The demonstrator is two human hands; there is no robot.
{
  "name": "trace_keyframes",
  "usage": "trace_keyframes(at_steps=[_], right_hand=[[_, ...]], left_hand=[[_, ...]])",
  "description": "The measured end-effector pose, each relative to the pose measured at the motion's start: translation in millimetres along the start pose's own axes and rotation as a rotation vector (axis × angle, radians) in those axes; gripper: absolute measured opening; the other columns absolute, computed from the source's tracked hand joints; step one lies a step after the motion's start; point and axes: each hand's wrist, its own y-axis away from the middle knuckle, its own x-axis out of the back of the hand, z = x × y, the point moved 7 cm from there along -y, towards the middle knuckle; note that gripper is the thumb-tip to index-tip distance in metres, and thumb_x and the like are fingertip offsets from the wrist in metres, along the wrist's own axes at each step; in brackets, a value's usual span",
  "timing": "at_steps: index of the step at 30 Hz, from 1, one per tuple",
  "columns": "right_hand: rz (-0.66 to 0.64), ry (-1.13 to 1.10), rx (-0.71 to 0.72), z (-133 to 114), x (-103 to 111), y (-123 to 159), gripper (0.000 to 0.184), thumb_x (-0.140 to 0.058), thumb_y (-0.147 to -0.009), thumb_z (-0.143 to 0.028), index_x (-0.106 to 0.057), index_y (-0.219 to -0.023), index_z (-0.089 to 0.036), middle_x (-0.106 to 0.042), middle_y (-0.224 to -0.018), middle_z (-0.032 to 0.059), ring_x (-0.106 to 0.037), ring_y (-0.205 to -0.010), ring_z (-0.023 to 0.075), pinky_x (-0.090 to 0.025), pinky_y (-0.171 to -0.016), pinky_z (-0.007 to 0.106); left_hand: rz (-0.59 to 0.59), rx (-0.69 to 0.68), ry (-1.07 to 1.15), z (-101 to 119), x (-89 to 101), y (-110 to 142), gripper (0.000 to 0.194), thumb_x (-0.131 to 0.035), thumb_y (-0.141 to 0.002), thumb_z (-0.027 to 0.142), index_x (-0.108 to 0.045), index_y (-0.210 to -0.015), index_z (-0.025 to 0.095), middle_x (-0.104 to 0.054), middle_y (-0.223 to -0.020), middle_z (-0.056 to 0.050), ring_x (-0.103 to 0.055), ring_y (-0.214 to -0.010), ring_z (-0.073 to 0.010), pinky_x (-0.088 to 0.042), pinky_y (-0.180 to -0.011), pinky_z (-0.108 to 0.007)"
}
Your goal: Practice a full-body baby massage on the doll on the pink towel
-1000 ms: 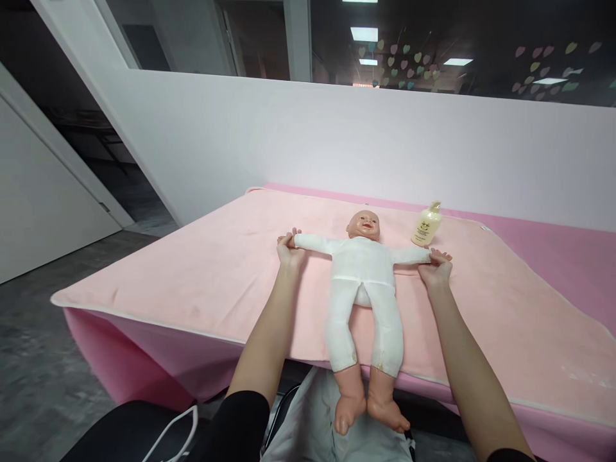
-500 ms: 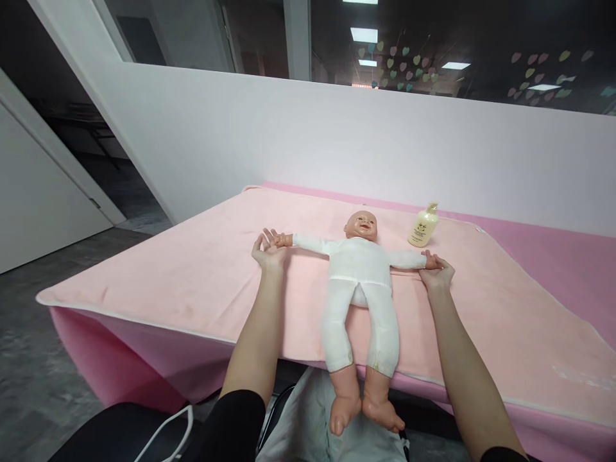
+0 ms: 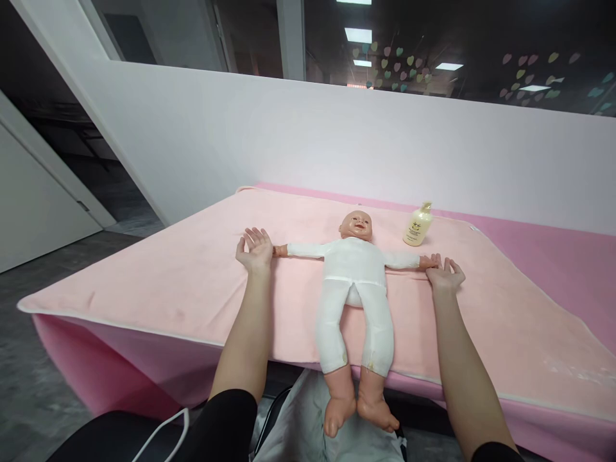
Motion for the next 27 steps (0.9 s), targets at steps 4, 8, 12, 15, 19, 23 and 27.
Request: trace_keyframes(at_steps=[4,8,12,15,19,23,27], right_hand=[[-0.051,-0.042,0.084,-15.1,7.4,-5.8,0.034,-0.042,-0.065,-0.018,-0.045,-0.098,-0.023,-0.05,-0.117,0.002,-0.056,-0.103,0.0112,-0.05,-0.084,0.036],[-0.081,-0.096,0.132,-26.0,9.4,-5.5,0.023,-0.039,-0.072,-0.02,-0.047,-0.093,-0.023,-0.058,-0.107,-0.0002,-0.059,-0.099,0.0077,-0.051,-0.083,0.03],[-0.196,-0.22,0.119,-26.8,-9.4,5.5,0.022,-0.032,-0.081,-0.02,-0.052,-0.092,-0.02,-0.064,-0.093,0.0003,-0.062,-0.091,0.0072,-0.053,-0.08,0.026],[-0.28,0.002,0.0,-10.9,-28.5,16.1,0.017,-0.041,-0.083,-0.025,-0.056,-0.084,-0.017,-0.066,-0.083,0.0035,-0.065,-0.082,0.0104,-0.055,-0.068,0.022],[-0.425,0.695,-0.376,38.6,-37.4,40.0,0.023,-0.051,-0.081,-0.03,-0.058,-0.072,-0.011,-0.066,-0.074,0.0126,-0.066,-0.065,0.0185,-0.054,-0.05,0.027],[-0.469,1.304,-0.446,62.9,-30.1,56.2,0.025,-0.061,-0.077,-0.03,-0.062,-0.073,-0.006,-0.066,-0.071,0.0166,-0.063,-0.053,0.0184,-0.053,-0.044,0.027],[-0.416,1.376,-0.396,67.7,-29.6,55.9,0.025,-0.06,-0.078,-0.03,-0.061,-0.071,-0.006,-0.066,-0.068,0.017,-0.059,-0.044,0.0167,-0.047,-0.032,0.023]], left_hand=[[-0.106,-0.09,-0.094,3.6,-16.9,9.9,0.013,-0.04,-0.077,0.023,-0.05,-0.084,0.019,-0.065,-0.094,-0.009,-0.055,-0.112,-0.0133,-0.046,-0.095,-0.031],[-0.19,-0.134,-0.122,14.6,-49.4,25.1,0.018,-0.038,-0.082,0.024,-0.055,-0.085,0.02,-0.065,-0.095,-0.007,-0.053,-0.114,-0.0125,-0.044,-0.096,-0.03],[-0.377,-0.118,-0.173,28.6,-91.9,85.3,0.024,-0.037,-0.086,0.03,-0.06,-0.088,0.024,-0.065,-0.093,-0.002,-0.056,-0.109,-0.0108,-0.044,-0.096,-0.027],[-0.554,-0.072,-0.471,32.8,-89.0,173.4,0.026,-0.044,-0.084,0.044,-0.063,-0.092,0.028,-0.065,-0.075,-0.001,-0.063,-0.087,-0.0172,-0.051,-0.084,-0.035],[-1.233,-0.027,-1.008,13.0,-51.2,314.9,0.02,-0.052,-0.082,0.038,-0.069,-0.081,0.027,-0.065,-0.059,-0.004,-0.063,-0.063,-0.0193,-0.054,-0.068,-0.036],[-1.603,-0.369,-1.206,4.2,-20.7,390.9,0.018,-0.053,-0.084,0.021,-0.066,-0.092,0.029,-0.07,-0.069,0.001,-0.065,-0.067,-0.0132,-0.052,-0.083,-0.029],[-1.589,-0.751,-1.367,3.6,-5.7,399.9,0.022,-0.052,-0.081,0.011,-0.064,-0.094,0.024,-0.071,-0.079,0.001,-0.066,-0.079,-0.0122,-0.046,-0.095,-0.031]])
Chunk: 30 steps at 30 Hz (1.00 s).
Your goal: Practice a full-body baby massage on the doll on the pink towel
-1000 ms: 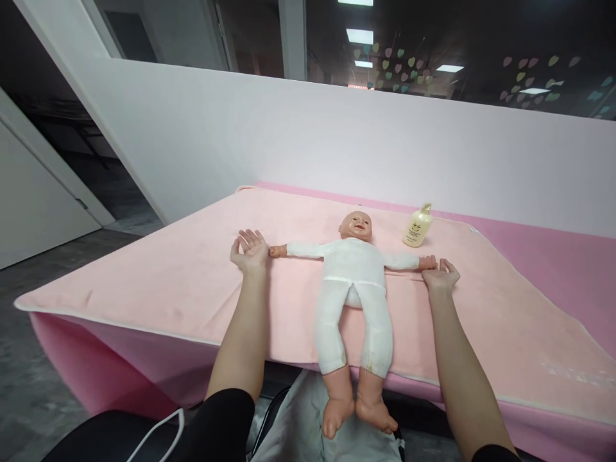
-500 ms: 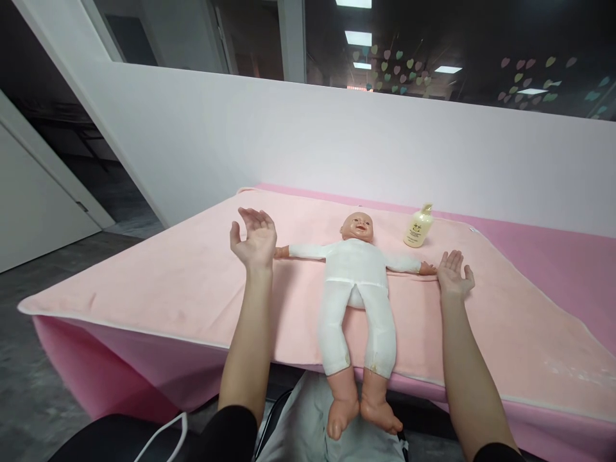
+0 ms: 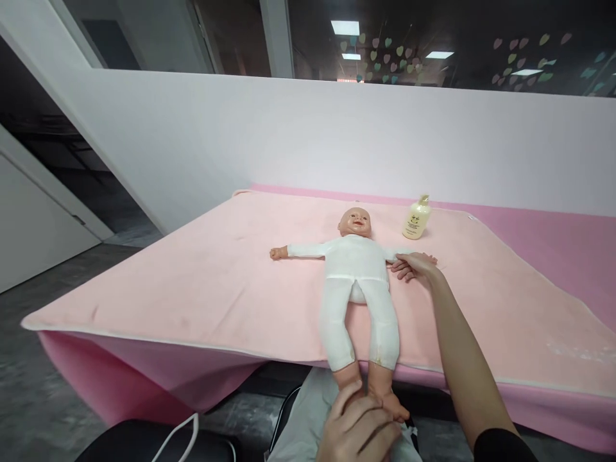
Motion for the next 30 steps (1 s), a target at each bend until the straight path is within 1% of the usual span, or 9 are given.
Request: trace_keyframes(at_steps=[5,8,11,15,17,20,23,25,30], right_hand=[[0.123,-0.354,0.074,-1.8,7.5,-8.8,0.012,-0.053,-0.08,-0.017,-0.057,-0.073,-0.009,-0.064,-0.061,0.0114,-0.064,-0.055,0.0179,-0.055,-0.046,0.025],[0.314,-0.527,0.178,-4.4,21.8,-12.2,0.007,-0.049,-0.078,-0.008,-0.053,-0.075,-0.013,-0.06,-0.056,0.0024,-0.061,-0.05,0.0148,-0.056,-0.047,0.026],[0.382,-0.639,0.207,-3.1,27.9,-17.2,0.006,-0.052,-0.076,-0.008,-0.052,-0.076,-0.014,-0.059,-0.058,0.001,-0.062,-0.054,0.0143,-0.057,-0.049,0.026],[0.354,-0.718,0.203,-3.0,30.6,-22.1,0.008,-0.057,-0.074,-0.011,-0.051,-0.079,-0.015,-0.056,-0.061,-0.0013,-0.058,-0.051,0.01,-0.052,-0.042,0.018],[0.297,-0.724,0.169,-3.6,29.8,-22.3,0.008,-0.057,-0.075,-0.014,-0.05,-0.078,-0.016,-0.051,-0.057,-0.0043,-0.047,-0.039,0.0047,-0.037,-0.029,0.011],[0.145,-0.754,0.144,-7.6,23.6,-20.3,0.009,-0.055,-0.079,-0.018,-0.047,-0.076,-0.017,-0.046,-0.055,-0.0063,-0.028,-0.032,0.001,-0.02,-0.023,0.01],[-0.021,-0.796,0.141,-12.4,10.7,-17.1,0.016,-0.054,-0.082,-0.026,-0.042,-0.074,-0.018,-0.04,-0.051,-0.0077,-0.023,-0.032,0.0017,-0.019,-0.024,0.011],[-0.059,-0.827,0.147,-14.5,2.8,-15.2,0.021,-0.054,-0.083,-0.03,-0.04,-0.073,-0.019,-0.035,-0.049,-0.0089,-0.021,-0.032,0.0024,-0.019,-0.024,0.012],[0.063,-0.77,0.217,-19.5,-4.9,-12.0,0.02,-0.061,-0.077,-0.028,-0.044,-0.075,-0.02,-0.038,-0.05,-0.0088,-0.026,-0.033,0.0028,-0.021,-0.026,0.013]], left_hand=[[0.107,0.154,-0.271,-27.2,18.7,23.1,0.027,-0.06,-0.073,0.014,-0.064,-0.096,0.026,-0.065,-0.105,-0.007,-0.061,-0.1,-0.0219,-0.048,-0.092,-0.04],[0.178,0.3,-0.289,-43.8,30.7,37.1,0.032,-0.063,-0.071,0.016,-0.062,-0.102,0.025,-0.058,-0.116,-0.01,-0.058,-0.106,-0.0248,-0.051,-0.087,-0.039],[0.226,0.419,-0.262,-52.1,33.1,49.3,0.043,-0.061,-0.073,0.016,-0.056,-0.114,0.025,-0.051,-0.124,-0.012,-0.056,-0.108,-0.0261,-0.053,-0.084,-0.037],[0.272,0.572,-0.201,-58.0,29.0,59.5,0.048,-0.058,-0.075,0.016,-0.05,-0.122,0.024,-0.045,-0.129,-0.013,-0.053,-0.113,-0.0278,-0.053,-0.087,-0.039],[0.306,0.643,-0.168,-60.2,27.8,60.4,0.052,-0.06,-0.075,0.019,-0.046,-0.125,0.023,-0.045,-0.129,-0.014,-0.051,-0.115,-0.0293,-0.052,-0.088,-0.041],[0.376,0.739,-0.066,-61.8,27.4,58.3,0.059,-0.064,-0.074,0.024,-0.042,-0.128,0.024,-0.042,-0.132,-0.015,-0.052,-0.114,-0.029,-0.056,-0.08,-0.037],[0.456,0.738,0.011,-56.9,31.7,51.4,0.052,-0.064,-0.074,0.023,-0.047,-0.123,0.024,-0.046,-0.129,-0.013,-0.055,-0.11,-0.0261,-0.057,-0.074,-0.032],[0.516,0.71,-0.011,-52.8,39.9,45.8,0.042,-0.064,-0.074,0.022,-0.053,-0.115,0.025,-0.054,-0.12,-0.011,-0.057,-0.107,-0.0246,-0.056,-0.079,-0.033],[0.635,0.622,-0.077,-57.8,62.5,20.1,0.028,-0.063,-0.074,0.019,-0.058,-0.101,0.024,-0.061,-0.108,-0.006,-0.059,-0.102,-0.0222,-0.052,-0.088,-0.038]])
